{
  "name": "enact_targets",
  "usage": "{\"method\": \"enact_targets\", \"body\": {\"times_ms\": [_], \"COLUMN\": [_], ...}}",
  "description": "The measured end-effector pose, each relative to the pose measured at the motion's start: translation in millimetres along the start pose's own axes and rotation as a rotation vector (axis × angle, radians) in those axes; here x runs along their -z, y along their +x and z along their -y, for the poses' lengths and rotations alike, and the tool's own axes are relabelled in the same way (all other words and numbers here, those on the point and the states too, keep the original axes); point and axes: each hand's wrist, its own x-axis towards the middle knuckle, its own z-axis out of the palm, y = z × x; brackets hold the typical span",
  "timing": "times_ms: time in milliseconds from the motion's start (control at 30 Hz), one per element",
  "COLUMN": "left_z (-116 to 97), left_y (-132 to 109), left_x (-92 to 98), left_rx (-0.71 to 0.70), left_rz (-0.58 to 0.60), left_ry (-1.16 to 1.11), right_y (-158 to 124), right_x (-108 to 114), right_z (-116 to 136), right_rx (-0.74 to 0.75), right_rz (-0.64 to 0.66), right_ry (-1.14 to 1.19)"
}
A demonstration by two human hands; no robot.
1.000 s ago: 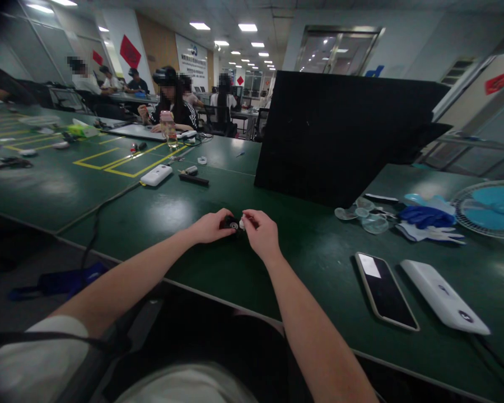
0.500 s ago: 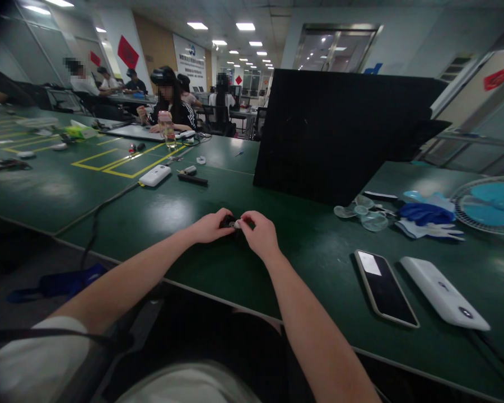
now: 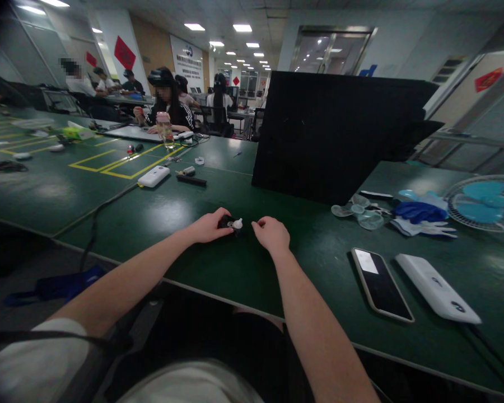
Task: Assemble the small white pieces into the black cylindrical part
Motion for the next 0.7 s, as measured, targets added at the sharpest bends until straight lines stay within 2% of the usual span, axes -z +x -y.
{"method": "enact_targets", "body": {"times_ms": [267,367,467,567,700], "left_z": [-2.0,6.9,34.2,76.0,124.9], "left_y": [-1.5,-0.9,-1.6,-9.7,-28.1], "left_x": [1.8,8.9,26.3,52.0,81.0], "left_rx": [-0.002,0.014,0.087,0.191,0.438], "left_rz": [0.012,0.02,-0.021,-0.089,-0.274], "left_ry": [-0.014,-0.04,-0.046,-0.041,0.078], "right_y": [7.4,8.7,7.0,4.8,5.1], "right_x": [-11.7,-11.9,-8.7,-5.4,-5.2], "right_z": [-7.9,-12.0,-12.4,-10.4,-8.6], "right_rx": [0.031,0.035,0.047,0.047,0.037], "right_rz": [0.052,0.075,0.103,0.134,0.133], "right_ry": [-0.024,-0.015,0.006,0.013,-0.005]}}
